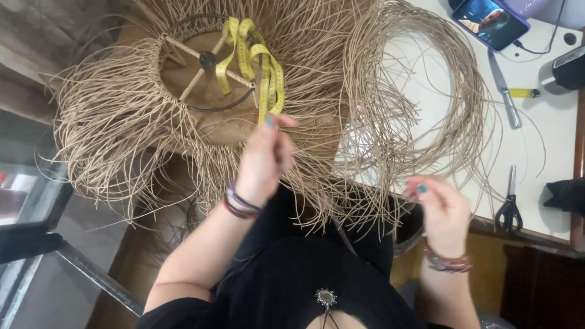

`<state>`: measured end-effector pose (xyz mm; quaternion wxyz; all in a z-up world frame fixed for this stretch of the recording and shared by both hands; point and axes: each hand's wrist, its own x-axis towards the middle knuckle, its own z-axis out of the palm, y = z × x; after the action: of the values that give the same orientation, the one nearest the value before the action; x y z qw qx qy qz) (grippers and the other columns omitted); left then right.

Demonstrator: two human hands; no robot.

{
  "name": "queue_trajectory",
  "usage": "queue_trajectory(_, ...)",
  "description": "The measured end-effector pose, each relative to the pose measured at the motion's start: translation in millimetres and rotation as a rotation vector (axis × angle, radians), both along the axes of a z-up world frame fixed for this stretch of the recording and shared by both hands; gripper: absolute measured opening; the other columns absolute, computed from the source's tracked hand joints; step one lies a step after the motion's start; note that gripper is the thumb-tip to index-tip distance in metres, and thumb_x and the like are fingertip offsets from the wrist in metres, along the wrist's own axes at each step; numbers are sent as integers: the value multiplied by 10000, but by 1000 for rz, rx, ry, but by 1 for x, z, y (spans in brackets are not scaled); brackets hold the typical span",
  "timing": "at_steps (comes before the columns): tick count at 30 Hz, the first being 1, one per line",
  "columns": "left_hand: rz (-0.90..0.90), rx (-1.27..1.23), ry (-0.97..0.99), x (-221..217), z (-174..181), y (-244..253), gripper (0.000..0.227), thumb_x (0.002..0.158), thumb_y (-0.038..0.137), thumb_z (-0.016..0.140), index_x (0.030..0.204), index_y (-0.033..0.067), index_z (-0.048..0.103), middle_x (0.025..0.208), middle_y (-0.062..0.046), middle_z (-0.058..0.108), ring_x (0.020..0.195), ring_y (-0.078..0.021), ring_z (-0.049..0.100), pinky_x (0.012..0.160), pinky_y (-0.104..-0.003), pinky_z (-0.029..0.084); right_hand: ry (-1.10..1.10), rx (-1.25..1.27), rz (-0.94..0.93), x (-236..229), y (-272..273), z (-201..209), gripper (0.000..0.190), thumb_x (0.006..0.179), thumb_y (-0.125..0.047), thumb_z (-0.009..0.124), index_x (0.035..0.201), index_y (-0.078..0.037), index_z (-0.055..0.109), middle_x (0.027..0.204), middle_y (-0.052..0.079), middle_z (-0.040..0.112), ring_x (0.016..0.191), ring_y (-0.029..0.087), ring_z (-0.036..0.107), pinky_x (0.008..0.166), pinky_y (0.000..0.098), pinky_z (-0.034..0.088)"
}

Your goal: Weaving straw or raffia strands onto a circular frame to create a decorative lampshade.

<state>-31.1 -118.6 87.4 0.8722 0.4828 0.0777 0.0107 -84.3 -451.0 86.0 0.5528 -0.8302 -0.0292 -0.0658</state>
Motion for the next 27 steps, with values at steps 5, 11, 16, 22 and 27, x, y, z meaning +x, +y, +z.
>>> queue_trajectory(5, -295, -123, -172, -28, 19, -45, 477, 1117, 334, 298, 1330, 0, 565, 1189, -232, 709, 1118, -310, 696, 959, -473, 575, -178, -214, 146, -6, 56, -15, 184, 893, -134, 702, 1023, -159, 830, 763, 12, 740, 612, 142, 642, 587, 270, 526)
queue_trajectory(11, -413, 5, -356, -44, 26, -56, 446, 1140, 271, 290, 1269, -27, 595, 1198, -239, 698, 1178, -373, 664, 1040, -573, 511, -286, -189, 201, -7, 90, 3, 126, 900, -139, 713, 958, -160, 823, 731, 25, 710, 477, 154, 544, 466, 273, 464)
queue_trajectory(16, -442, -114, -403, -43, -4, -64, 393, 1154, 221, 282, 1241, -23, 578, 1154, -232, 717, 1092, -320, 712, 1026, -484, 523, -326, -188, 211, -8, 95, 1, 108, 899, -110, 709, 938, -125, 809, 816, 76, 742, 535, 216, 618, 517, 303, 495)
queue_trajectory(22, -366, -168, -342, -40, -5, -71, 415, 1135, 261, 371, 1091, -28, 665, 1010, -205, 739, 1007, -255, 732, 946, -383, 554, -338, -221, 242, -5, 107, 11, 121, 917, -74, 690, 1002, -23, 758, 944, 182, 727, 869, 386, 733, 692, 430, 567)
queue_trajectory(27, -187, -489, -317, -20, 6, -74, 432, 1145, 333, 278, 936, 70, 549, 779, -131, 647, 1007, -344, 716, 937, -436, 569, 101, 93, 434, -2, 99, -2, 279, 1046, -181, 481, 1017, -16, 704, 548, 35, 655, 544, 151, 575, 634, 309, 519)
